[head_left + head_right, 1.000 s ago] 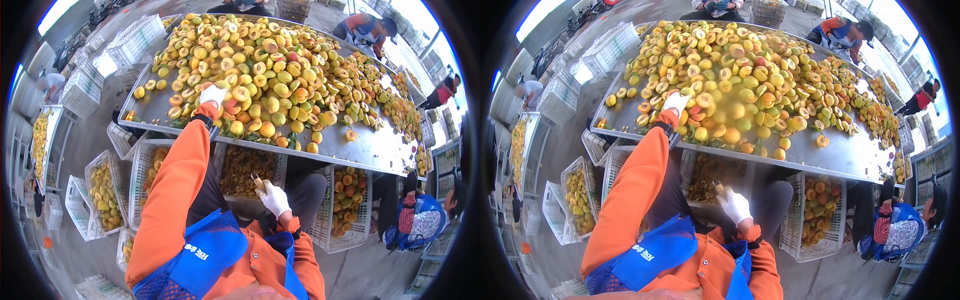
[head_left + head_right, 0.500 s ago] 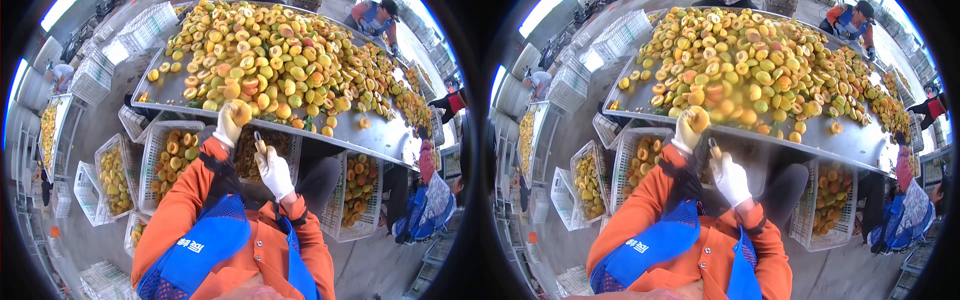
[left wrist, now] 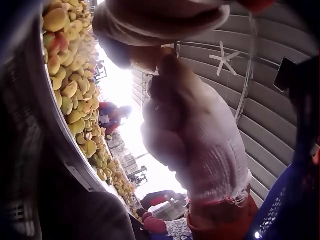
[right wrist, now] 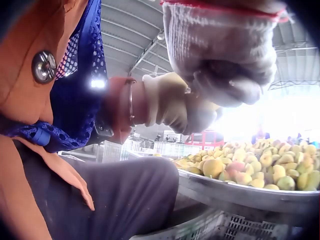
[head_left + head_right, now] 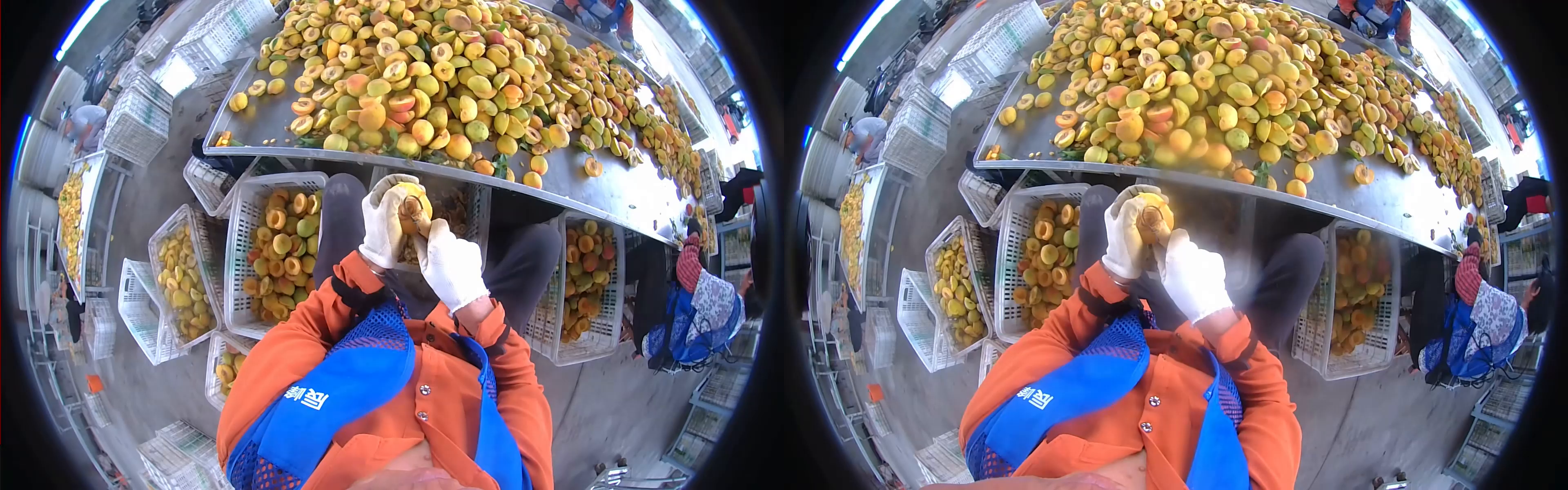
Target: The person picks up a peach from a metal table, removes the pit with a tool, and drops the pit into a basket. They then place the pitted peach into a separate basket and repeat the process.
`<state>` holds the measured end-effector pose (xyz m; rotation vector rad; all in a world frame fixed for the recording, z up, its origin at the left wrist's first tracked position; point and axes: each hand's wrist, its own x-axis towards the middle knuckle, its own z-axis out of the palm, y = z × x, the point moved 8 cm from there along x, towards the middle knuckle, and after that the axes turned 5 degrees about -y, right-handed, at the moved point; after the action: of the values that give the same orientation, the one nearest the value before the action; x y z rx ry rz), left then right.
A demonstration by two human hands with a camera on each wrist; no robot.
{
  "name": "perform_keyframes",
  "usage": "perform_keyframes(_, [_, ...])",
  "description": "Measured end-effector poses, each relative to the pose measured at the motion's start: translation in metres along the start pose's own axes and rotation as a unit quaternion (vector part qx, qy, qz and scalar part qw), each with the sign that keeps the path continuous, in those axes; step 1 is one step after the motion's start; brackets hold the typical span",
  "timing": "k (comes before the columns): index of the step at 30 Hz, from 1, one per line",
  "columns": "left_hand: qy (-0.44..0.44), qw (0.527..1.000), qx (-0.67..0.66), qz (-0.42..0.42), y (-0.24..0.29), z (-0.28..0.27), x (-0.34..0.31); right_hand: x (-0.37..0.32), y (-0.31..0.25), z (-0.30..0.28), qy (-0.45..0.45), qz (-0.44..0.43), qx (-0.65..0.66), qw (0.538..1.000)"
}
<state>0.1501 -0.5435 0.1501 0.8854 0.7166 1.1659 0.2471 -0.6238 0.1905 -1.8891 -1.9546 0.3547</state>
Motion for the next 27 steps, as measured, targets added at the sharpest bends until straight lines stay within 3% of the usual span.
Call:
perform_keyframes(6, [0.055, 0.996, 0.06, 0.03, -0.001, -0.01, -0.003, -0.004, 0.006, 0.019, -0.027, 0.002, 0.061, 0.998])
perform_keyframes(16, [0.027, 0.997, 0.022, -0.075, -0.035, -0.032, 0.0, -0.009, 0.02, 0.053, -0.086, 0.019, 0.16, 0.983])
perform_keyframes(19, [0.027, 0.996, 0.081, 0.014, -0.026, -0.028, 0.001, -0.008, 0.022, 0.057, -0.062, 0.034, 0.267, 0.961])
perform_keyframes(23, [0.01, 0.999, 0.036, 0.023, -0.031, -0.029, 0.005, -0.008, 0.03, 0.071, -0.134, 0.121, 0.405, 0.896])
perform_keyframes(27, [0.038, 0.999, 0.029, -0.02, -0.035, -0.031, -0.001, -0.009, 0.026, 0.07, -0.08, 0.063, 0.213, 0.972])
